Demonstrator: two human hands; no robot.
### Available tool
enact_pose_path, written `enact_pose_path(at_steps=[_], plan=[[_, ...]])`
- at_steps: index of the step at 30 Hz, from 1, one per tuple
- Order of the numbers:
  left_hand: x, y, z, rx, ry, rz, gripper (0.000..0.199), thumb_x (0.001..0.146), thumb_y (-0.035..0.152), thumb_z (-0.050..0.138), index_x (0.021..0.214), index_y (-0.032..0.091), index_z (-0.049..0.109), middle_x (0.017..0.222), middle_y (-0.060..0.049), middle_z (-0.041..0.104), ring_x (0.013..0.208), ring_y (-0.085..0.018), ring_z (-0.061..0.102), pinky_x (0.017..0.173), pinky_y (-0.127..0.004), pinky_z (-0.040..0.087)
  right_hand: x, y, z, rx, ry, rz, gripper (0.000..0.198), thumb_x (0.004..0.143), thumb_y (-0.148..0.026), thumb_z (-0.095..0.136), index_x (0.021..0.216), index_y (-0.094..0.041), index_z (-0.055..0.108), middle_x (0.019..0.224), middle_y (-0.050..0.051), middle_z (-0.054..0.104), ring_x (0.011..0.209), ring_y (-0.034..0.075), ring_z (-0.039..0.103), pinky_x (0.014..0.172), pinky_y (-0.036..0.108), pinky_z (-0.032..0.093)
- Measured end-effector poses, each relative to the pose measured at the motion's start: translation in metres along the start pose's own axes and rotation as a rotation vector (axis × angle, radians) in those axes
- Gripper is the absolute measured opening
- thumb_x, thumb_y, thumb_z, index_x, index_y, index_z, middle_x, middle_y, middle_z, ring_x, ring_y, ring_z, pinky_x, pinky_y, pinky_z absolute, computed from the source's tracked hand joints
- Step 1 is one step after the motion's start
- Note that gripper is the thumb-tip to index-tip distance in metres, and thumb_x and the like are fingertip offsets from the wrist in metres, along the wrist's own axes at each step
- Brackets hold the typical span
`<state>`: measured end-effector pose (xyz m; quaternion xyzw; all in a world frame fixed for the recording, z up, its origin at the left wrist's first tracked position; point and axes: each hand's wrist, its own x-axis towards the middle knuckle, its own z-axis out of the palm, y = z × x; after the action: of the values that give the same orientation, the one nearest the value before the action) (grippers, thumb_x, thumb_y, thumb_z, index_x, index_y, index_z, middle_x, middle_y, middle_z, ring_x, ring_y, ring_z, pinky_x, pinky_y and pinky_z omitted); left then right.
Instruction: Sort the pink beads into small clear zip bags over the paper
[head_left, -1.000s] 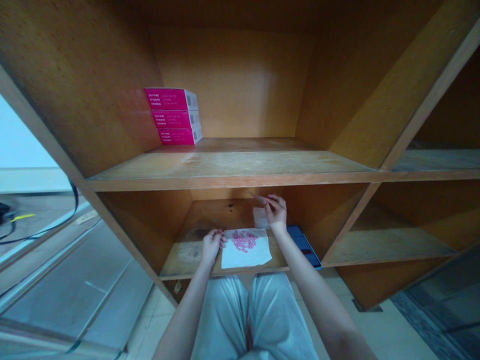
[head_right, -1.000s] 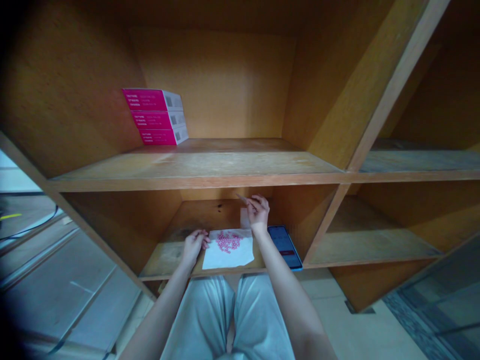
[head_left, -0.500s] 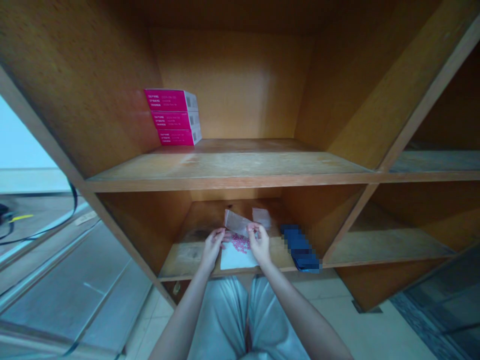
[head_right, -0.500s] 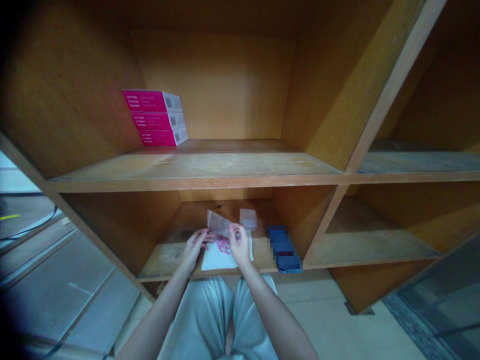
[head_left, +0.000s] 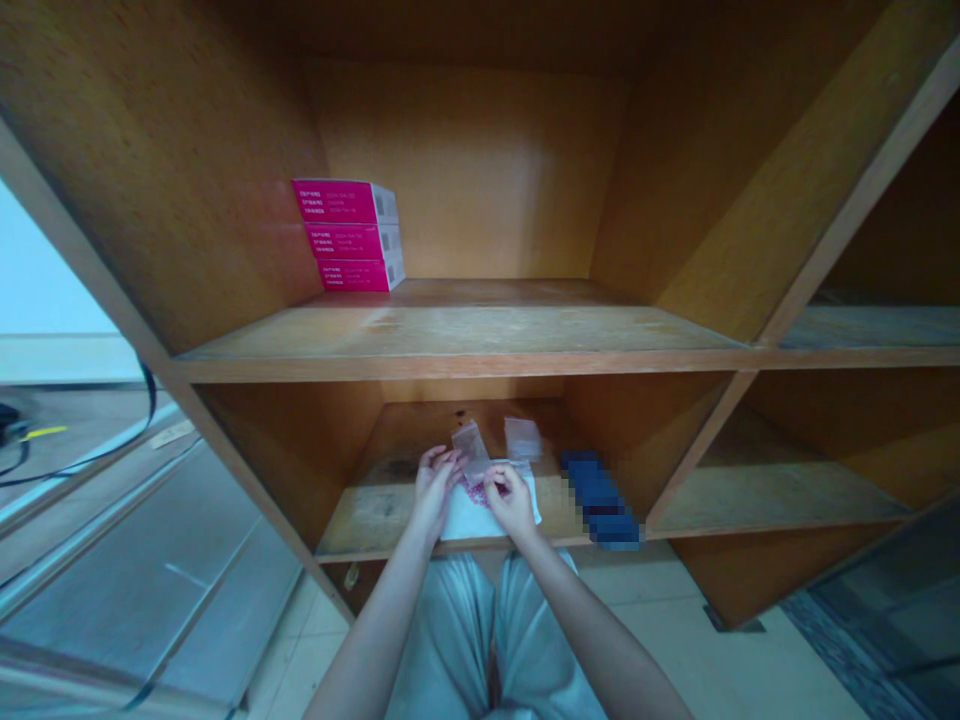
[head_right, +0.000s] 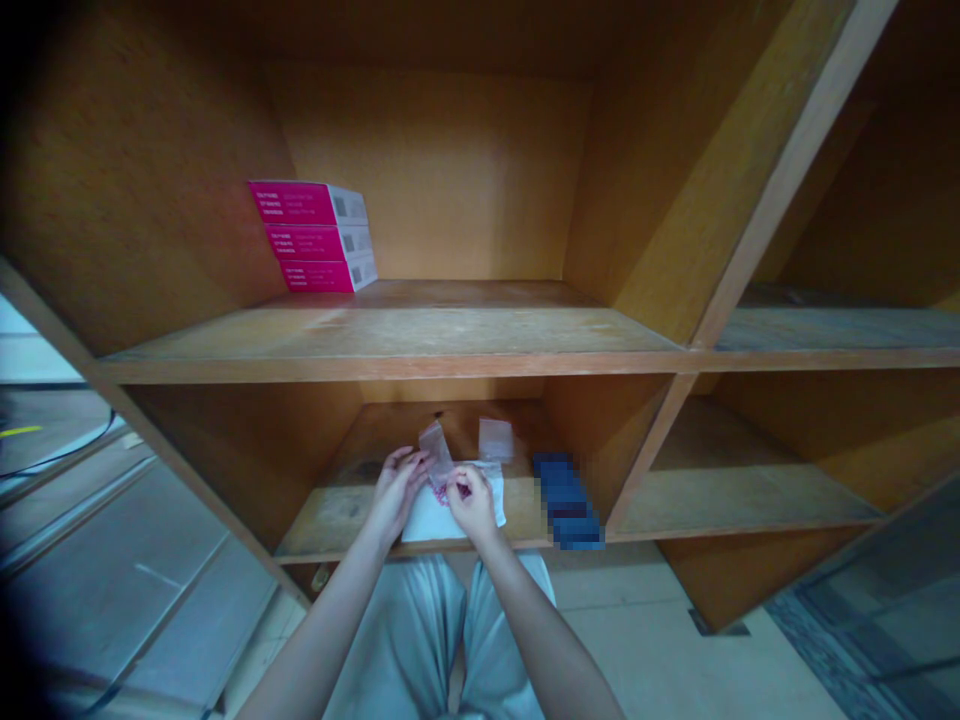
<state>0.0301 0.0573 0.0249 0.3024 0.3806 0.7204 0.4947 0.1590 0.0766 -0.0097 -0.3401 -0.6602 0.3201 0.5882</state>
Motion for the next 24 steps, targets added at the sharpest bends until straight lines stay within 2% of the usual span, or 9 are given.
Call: enact_pose_path(at_steps=[3,6,10,12,17,20,24], plan=[[0.004,0.003,0.003,-0.017,-0.052,-0.006,0.030,0.063,0.019,0.063,0.088,0.021,0.046,0.089,-0.003,0.063,0.083,-0.016,0.062,0.076,-0.029,0.044,-0.001,-0.002,-0.002,-0.040,-0.051,-0.020,0.006,0.077,-0.019,0.048,0.075,-0.019,0.054,0.072,0.002,0.059,0.070,0.014,0.058,0.066,0.025,0.047],[0.006,0.005,0.004,0.077,-0.063,0.064,0.022,0.059,0.014,0.062,0.077,0.019,0.050,0.077,0.001,0.062,0.076,-0.014,0.061,0.073,-0.026,0.044,-0.002,-0.003,-0.006,-0.033,-0.098,-0.032,0.010,0.080,-0.023,0.047,0.082,-0.019,0.056,0.080,0.004,0.061,0.077,0.015,0.058,0.070,0.026,0.047],[0.007,0.007,0.000,0.397,-0.121,0.120,0.005,0.061,0.014,0.056,0.066,0.016,0.055,0.064,0.001,0.059,0.063,-0.012,0.056,0.062,-0.023,0.043,-0.002,-0.001,-0.008,0.015,-0.055,-0.025,0.022,0.083,-0.028,0.045,0.101,-0.020,0.054,0.096,0.006,0.062,0.090,0.017,0.058,0.079,0.030,0.046],[0.007,0.007,-0.003,0.556,-0.162,0.152,0.007,0.062,0.013,0.051,0.063,0.016,0.057,0.061,0.001,0.058,0.060,-0.012,0.054,0.060,-0.022,0.041,-0.002,-0.001,-0.009,0.009,-0.039,-0.022,0.025,0.083,-0.028,0.046,0.105,-0.021,0.054,0.101,0.007,0.061,0.093,0.018,0.057,0.081,0.031,0.045],[0.010,0.009,-0.008,0.765,-0.268,0.216,0.015,0.065,0.012,0.047,0.062,0.016,0.061,0.063,-0.001,0.062,0.062,-0.014,0.056,0.063,-0.024,0.042,0.002,-0.014,-0.011,-0.016,-0.090,-0.096,0.025,0.086,-0.027,0.041,0.096,-0.022,0.063,0.094,0.006,0.065,0.089,0.018,0.058,0.080,0.033,0.044],[0.010,0.012,-0.008,0.801,-0.328,0.249,0.015,0.067,0.014,0.050,0.065,0.016,0.064,0.068,-0.003,0.066,0.067,-0.017,0.059,0.068,-0.026,0.043,0.004,-0.022,-0.013,-0.009,-0.105,-0.135,0.026,0.086,-0.027,0.041,0.095,-0.023,0.065,0.092,0.005,0.066,0.088,0.019,0.058,0.079,0.033,0.044],[0.008,0.015,-0.004,0.805,-0.376,0.287,0.010,0.067,0.019,0.056,0.066,0.017,0.066,0.070,-0.005,0.067,0.069,-0.018,0.060,0.070,-0.028,0.044,0.004,-0.022,-0.012,-0.016,-0.102,-0.119,0.024,0.085,-0.026,0.043,0.094,-0.024,0.066,0.090,0.005,0.066,0.085,0.019,0.059,0.077,0.033,0.045]])
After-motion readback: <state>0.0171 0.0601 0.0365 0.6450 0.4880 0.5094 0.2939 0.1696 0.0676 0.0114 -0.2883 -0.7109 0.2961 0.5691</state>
